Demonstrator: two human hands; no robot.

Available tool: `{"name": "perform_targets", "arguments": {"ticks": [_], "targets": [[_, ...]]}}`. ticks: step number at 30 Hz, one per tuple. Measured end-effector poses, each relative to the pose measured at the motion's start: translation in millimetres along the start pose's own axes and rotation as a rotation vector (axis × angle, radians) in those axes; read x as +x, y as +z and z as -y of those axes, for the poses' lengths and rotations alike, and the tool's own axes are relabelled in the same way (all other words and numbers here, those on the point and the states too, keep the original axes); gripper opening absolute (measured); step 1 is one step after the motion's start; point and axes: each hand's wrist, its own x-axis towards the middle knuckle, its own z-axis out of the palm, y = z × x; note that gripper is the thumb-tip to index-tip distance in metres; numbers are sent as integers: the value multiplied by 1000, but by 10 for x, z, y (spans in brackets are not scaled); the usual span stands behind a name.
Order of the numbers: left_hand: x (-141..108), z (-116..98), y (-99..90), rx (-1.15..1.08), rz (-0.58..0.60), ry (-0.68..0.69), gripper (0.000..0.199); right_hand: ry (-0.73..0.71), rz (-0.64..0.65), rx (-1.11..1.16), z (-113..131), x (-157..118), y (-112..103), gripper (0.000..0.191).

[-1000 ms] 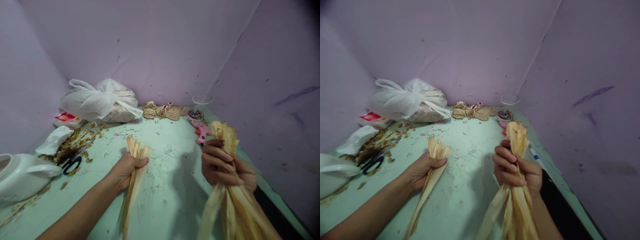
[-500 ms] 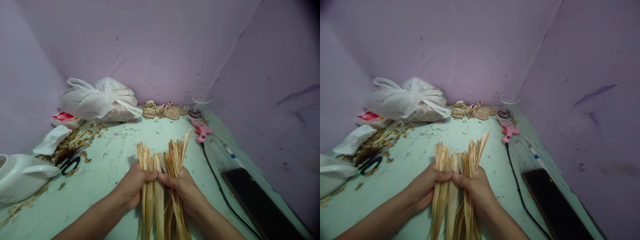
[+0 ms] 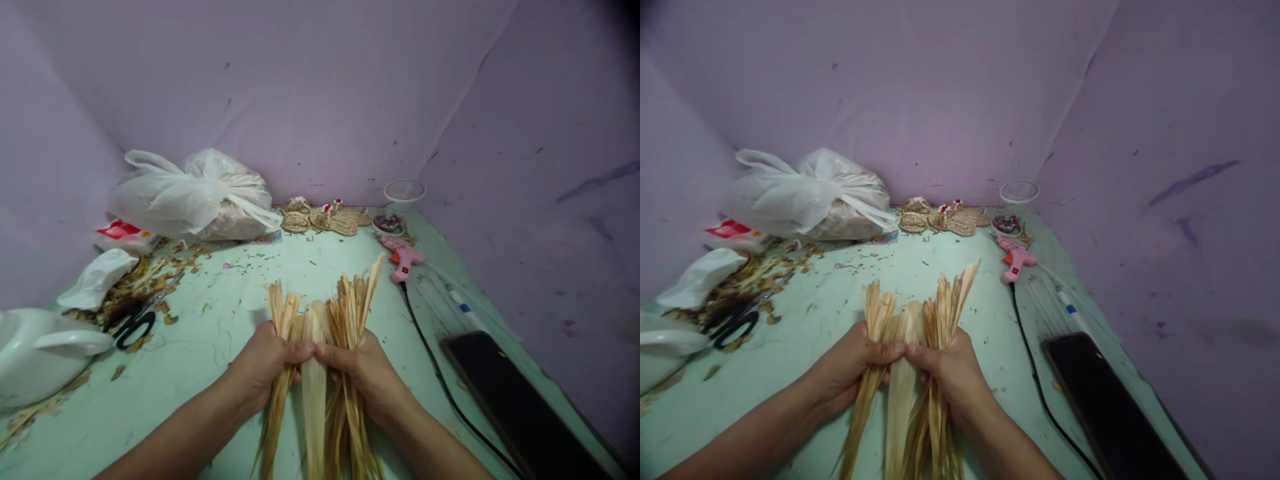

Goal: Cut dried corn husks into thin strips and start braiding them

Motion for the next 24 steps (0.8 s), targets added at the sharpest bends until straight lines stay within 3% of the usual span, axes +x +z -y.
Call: {"name": "perform_targets", "arguments": {"ticks": [6, 11, 20, 24], "targets": [[18, 51, 11, 20, -18, -9, 22, 5, 114, 43, 23, -49, 8, 27], [7, 58, 24, -38, -32, -2, 32, 30, 231, 108, 31, -71, 13, 32], [39, 56, -30, -90, 51, -12, 33, 66, 267, 142, 53, -82, -22, 32], [23, 27, -30, -140, 89, -13, 33, 100, 198, 206, 68, -65, -41, 26]]}}
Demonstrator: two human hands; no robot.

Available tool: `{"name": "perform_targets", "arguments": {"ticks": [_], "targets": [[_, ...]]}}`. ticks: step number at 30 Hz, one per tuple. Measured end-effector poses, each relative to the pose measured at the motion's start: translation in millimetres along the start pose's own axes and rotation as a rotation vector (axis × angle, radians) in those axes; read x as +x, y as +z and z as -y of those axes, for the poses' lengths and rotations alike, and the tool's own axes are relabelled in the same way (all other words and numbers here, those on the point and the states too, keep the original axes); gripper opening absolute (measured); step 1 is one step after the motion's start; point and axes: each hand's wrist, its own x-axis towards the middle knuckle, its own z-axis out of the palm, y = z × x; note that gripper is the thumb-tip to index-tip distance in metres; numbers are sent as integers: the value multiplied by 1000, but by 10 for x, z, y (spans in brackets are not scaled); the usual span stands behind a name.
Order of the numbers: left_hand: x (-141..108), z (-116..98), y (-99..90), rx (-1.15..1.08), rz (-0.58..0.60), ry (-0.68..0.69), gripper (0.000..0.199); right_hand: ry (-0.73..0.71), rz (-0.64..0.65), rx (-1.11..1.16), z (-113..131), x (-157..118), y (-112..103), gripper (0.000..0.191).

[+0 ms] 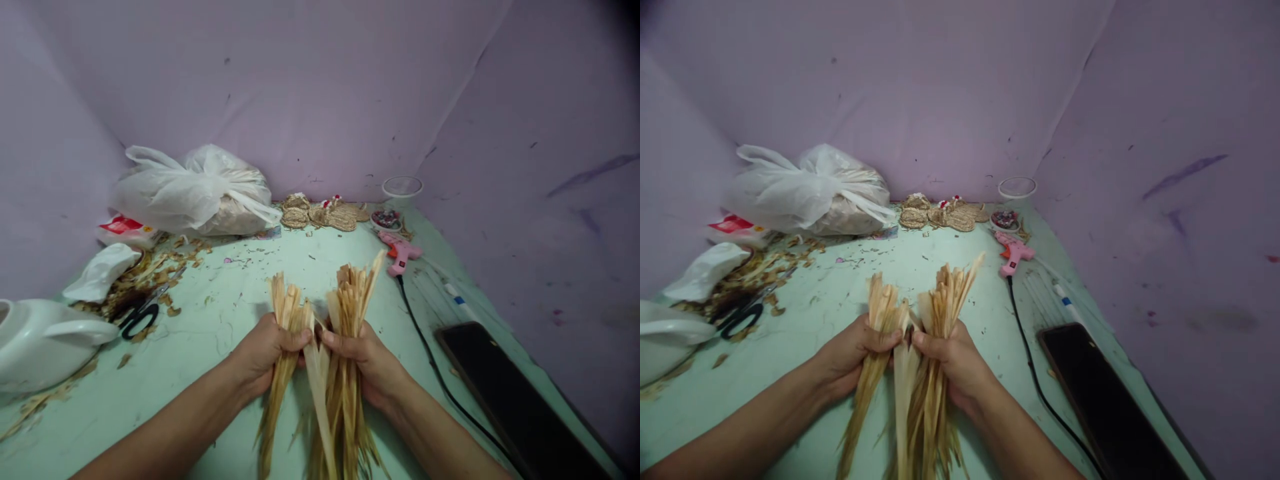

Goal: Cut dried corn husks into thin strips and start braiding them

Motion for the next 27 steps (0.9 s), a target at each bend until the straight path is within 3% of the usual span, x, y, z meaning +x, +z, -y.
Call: {"name": "perform_targets", "arguments": {"ticks": [5, 7, 11, 15, 20, 22, 24, 27], "targets": [[-6, -194, -69, 7, -5, 57, 22, -8, -108, 219, 178, 37, -134, 28], [12, -315, -142, 13, -18, 78, 19, 24, -80, 271, 304, 24, -214, 28], [56, -546, -304, 129, -97, 115, 13, 40, 115, 303, 529, -58, -323, 17], [52, -698, -415, 313, -202, 120, 16, -100, 251, 400, 628, -171, -357, 32], [-41, -800, -448, 495, -237, 94, 25, -126, 576, 401, 630, -252, -385, 39], [-81, -783, -400, 483, -184, 82, 25, -95, 519, 360, 571, -239, -330, 37], [-111, -698, -303, 413, -121, 68, 19, -11, 331, 271, 454, -198, -221, 29], [-135, -463, -96, 290, -95, 81, 20, -17, 57, 154, 205, -115, -29, 20]]}}
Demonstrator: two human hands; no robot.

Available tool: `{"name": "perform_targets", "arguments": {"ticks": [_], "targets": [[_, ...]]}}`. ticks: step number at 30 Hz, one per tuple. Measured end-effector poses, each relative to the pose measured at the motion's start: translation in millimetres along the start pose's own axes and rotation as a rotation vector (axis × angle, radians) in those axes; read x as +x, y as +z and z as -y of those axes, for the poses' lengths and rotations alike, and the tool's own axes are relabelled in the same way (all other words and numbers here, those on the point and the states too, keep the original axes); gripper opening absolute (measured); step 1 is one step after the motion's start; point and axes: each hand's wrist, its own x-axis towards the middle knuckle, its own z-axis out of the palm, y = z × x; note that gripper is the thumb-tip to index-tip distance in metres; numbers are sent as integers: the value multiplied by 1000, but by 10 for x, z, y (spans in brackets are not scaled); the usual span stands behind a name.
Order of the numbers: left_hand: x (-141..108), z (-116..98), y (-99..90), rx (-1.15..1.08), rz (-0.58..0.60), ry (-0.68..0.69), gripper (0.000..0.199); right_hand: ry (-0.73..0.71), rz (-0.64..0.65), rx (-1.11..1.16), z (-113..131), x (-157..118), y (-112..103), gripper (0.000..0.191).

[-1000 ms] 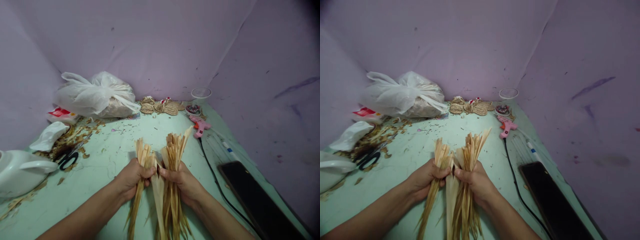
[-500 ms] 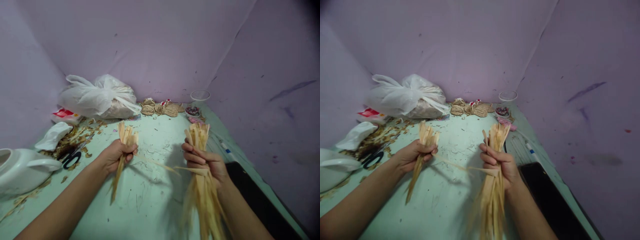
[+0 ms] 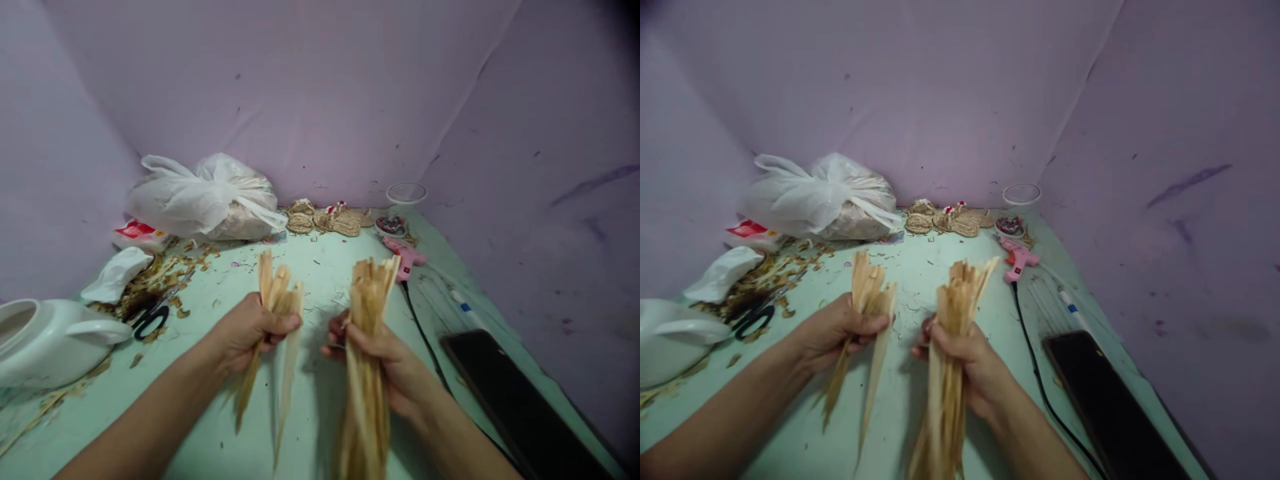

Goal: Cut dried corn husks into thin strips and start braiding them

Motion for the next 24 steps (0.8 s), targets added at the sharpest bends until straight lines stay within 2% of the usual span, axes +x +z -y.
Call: {"name": "perform_targets", "arguments": {"ticks": [3, 5, 11, 18, 21, 24], "targets": [[-41, 170, 232, -102, -37, 28, 31, 76, 1, -81, -215, 56, 75, 30], [-46, 237, 304, -108, -62, 31, 34, 105, 28, -108, -270, 68, 71, 35], [16, 273, 241, -57, 75, 11, 32, 145, -100, -106, -214, 85, -26, 32], [65, 321, 211, -126, 93, 18, 30, 139, -181, -99, -206, 107, -11, 39], [44, 339, 279, -60, 32, 30, 29, 61, -139, -197, -233, 93, 23, 35], [16, 347, 342, -32, 47, 64, 28, 63, -87, -254, -245, 84, 21, 41]]}}
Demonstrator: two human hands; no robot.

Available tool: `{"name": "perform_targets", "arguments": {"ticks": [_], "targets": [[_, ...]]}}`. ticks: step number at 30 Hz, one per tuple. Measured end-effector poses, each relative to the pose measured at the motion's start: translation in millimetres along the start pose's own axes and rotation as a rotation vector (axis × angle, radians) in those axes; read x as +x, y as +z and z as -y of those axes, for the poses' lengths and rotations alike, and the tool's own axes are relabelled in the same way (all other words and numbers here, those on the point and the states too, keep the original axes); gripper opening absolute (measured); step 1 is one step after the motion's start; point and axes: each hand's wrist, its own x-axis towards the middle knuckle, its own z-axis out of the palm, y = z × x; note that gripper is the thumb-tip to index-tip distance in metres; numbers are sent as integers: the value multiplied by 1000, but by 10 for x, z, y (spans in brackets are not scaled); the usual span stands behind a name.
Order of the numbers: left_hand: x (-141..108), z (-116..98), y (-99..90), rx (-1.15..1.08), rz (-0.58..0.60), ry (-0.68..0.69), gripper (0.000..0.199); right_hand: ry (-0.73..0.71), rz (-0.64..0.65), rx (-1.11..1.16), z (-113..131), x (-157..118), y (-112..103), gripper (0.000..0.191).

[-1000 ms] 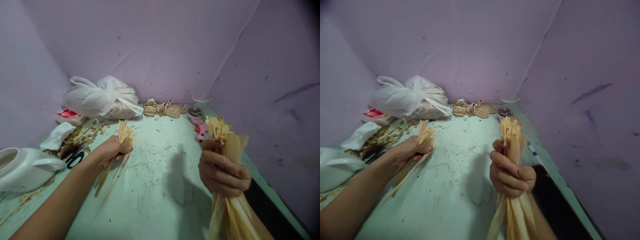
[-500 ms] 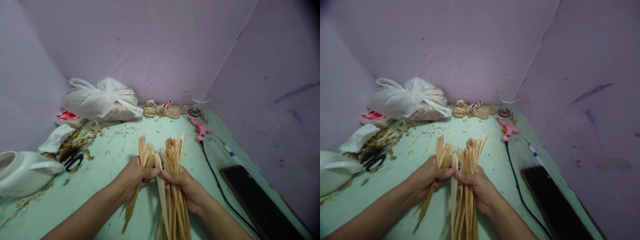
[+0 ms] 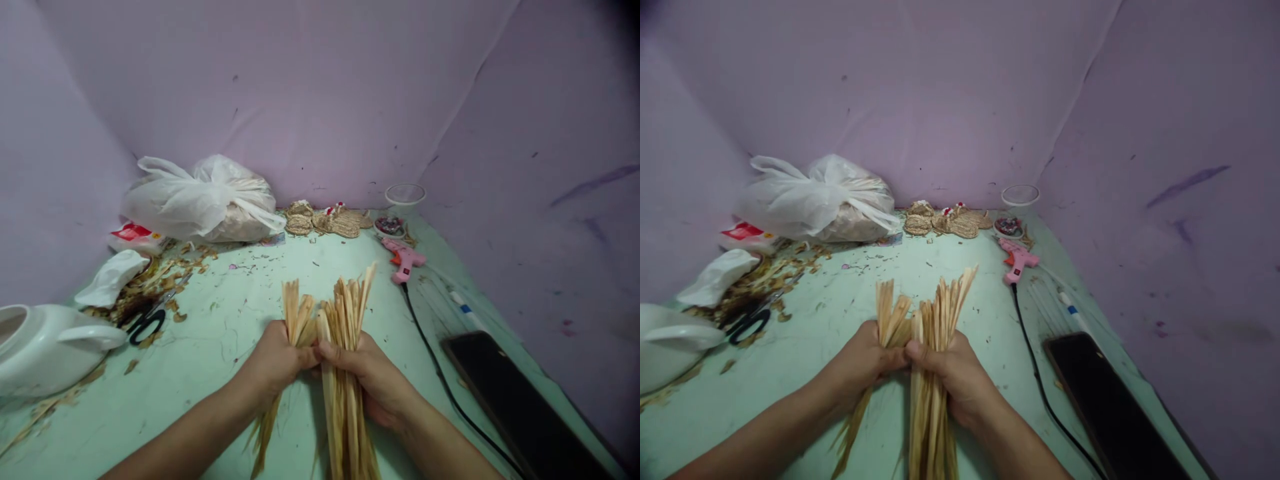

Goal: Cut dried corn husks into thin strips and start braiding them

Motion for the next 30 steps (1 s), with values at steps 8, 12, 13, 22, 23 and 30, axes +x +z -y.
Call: {"name": "perform_targets", "arguments": {"ticks": [8, 12, 13, 22, 23, 30], "targets": [[62, -54, -132, -265, 28, -145, 22, -46, -255, 86, 113, 76, -118, 29], [55, -5, -78, -334, 18, -166, 25, -98, -253, 33, 93, 65, -55, 30], [43, 16, -52, -326, 18, -168, 22, -96, -238, 2, 74, 60, -35, 30], [5, 51, -14, -261, 55, -149, 22, -115, -307, -228, -2, 90, -83, 21], [10, 50, -27, -258, 78, -137, 24, -120, -314, -245, 4, 91, -89, 21], [10, 66, -58, -271, 245, -102, 37, -150, -348, -225, 19, 89, -74, 24]]}}
